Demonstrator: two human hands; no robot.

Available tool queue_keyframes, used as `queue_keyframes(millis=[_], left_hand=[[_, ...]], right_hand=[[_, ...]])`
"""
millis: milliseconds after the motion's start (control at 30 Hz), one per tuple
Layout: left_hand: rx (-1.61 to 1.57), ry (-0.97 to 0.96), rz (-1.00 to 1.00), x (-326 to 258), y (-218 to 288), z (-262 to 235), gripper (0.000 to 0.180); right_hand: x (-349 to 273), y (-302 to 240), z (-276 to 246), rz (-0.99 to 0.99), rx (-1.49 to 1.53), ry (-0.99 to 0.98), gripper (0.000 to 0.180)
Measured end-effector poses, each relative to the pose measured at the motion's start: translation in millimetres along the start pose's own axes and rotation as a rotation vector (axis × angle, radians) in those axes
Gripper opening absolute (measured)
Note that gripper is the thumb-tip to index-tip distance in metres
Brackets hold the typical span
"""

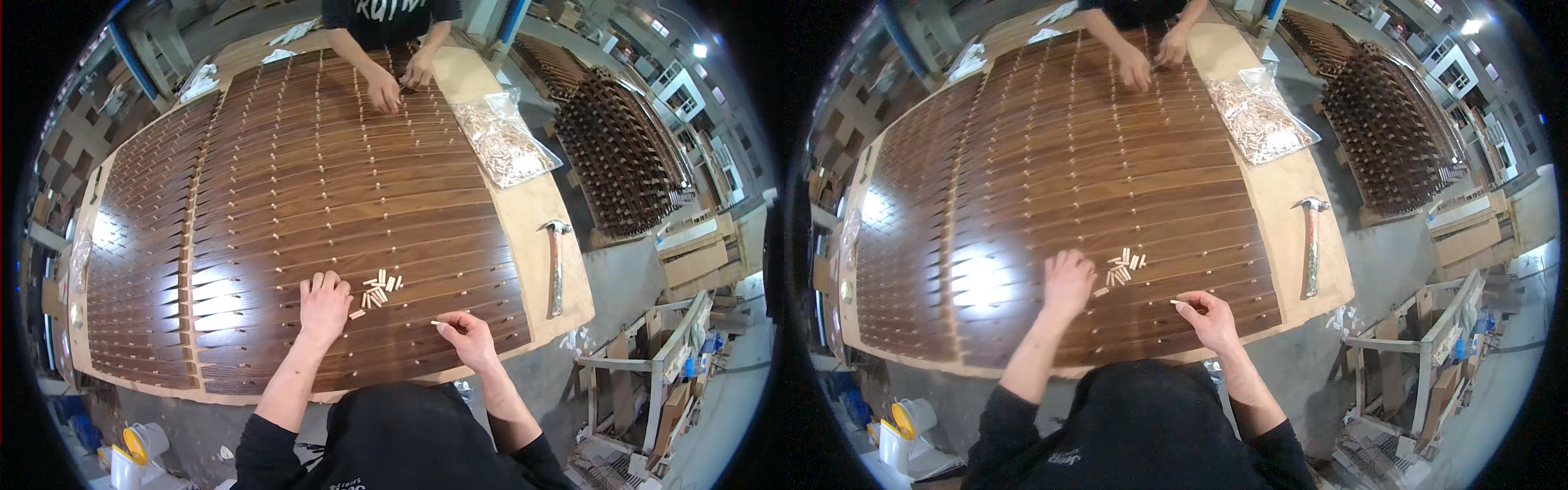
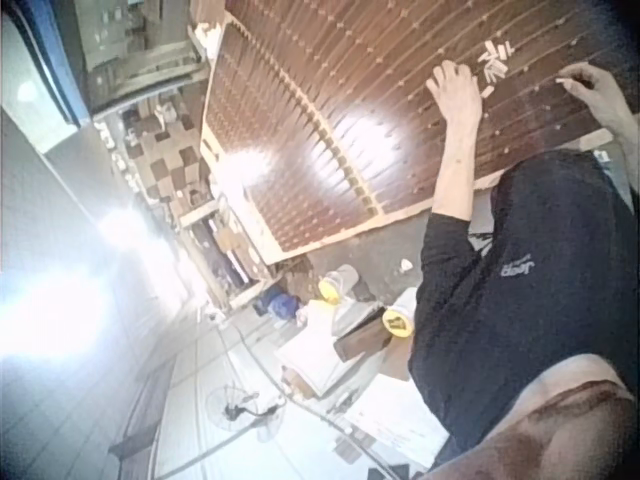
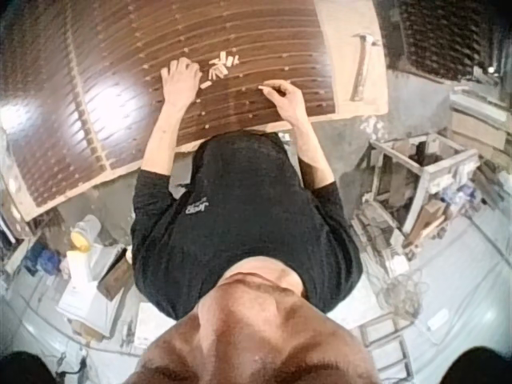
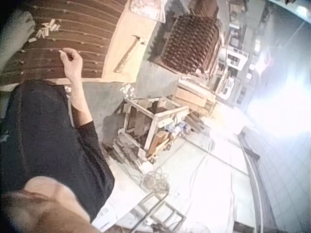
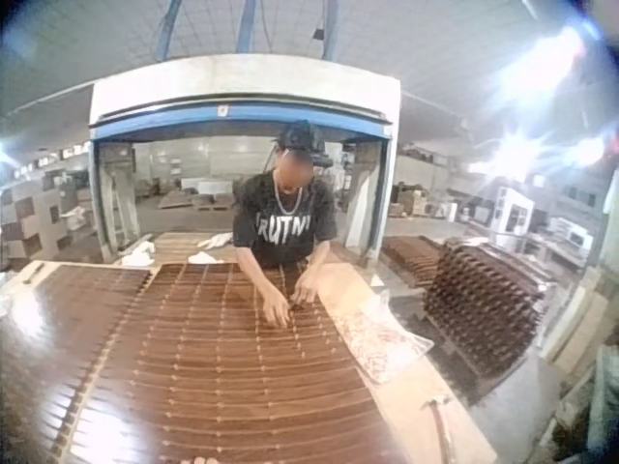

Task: Two people pick up wooden pegs from piles on a table and insert them into pre-drilled holes in wooden slats by hand. They work across the rows of slats, periodically gathering more pegs to fill the remaining holes.

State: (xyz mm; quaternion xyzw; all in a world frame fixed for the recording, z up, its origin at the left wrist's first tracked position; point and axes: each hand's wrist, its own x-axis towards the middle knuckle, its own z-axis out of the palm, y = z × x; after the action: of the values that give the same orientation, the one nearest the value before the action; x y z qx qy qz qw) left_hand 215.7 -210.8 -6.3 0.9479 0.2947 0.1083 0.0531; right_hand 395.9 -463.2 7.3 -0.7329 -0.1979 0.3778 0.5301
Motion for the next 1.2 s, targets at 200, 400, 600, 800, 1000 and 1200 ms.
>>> queue_keyframes(millis=[200, 400, 600, 800, 1000, 1200], left_hand=[[-0.03, -0.124, 0.032, 5, -9, 3, 0.013], [-0.344, -0.138, -0.142, 15, 1, -15, 0.012], [-1.006, -0.153, -0.418, 35, 26, -22, 0.021], [-0.939, -0.163, -0.323, 46, 47, -38, 0.017], [-0.96, -0.238, -0.313, 74, 85, -40, 0.014], [-1.105, -0.318, -0.219, 99, 116, 28, 0.02]], right_hand=[[12, -23, -35, 0.098, -0.054, 0.109, 0.022], [66, -29, -90, -0.161, -0.355, 0.38, 0.023], [135, -3, -127, -0.158, -0.504, 0.344, 0.028], [148, -32, -124, -0.268, -0.881, 0.134, 0.024], [163, -26, -120, -0.528, -1.106, 0.101, 0.025], [142, 1, -132, -0.243, -0.339, 0.349, 0.028]])
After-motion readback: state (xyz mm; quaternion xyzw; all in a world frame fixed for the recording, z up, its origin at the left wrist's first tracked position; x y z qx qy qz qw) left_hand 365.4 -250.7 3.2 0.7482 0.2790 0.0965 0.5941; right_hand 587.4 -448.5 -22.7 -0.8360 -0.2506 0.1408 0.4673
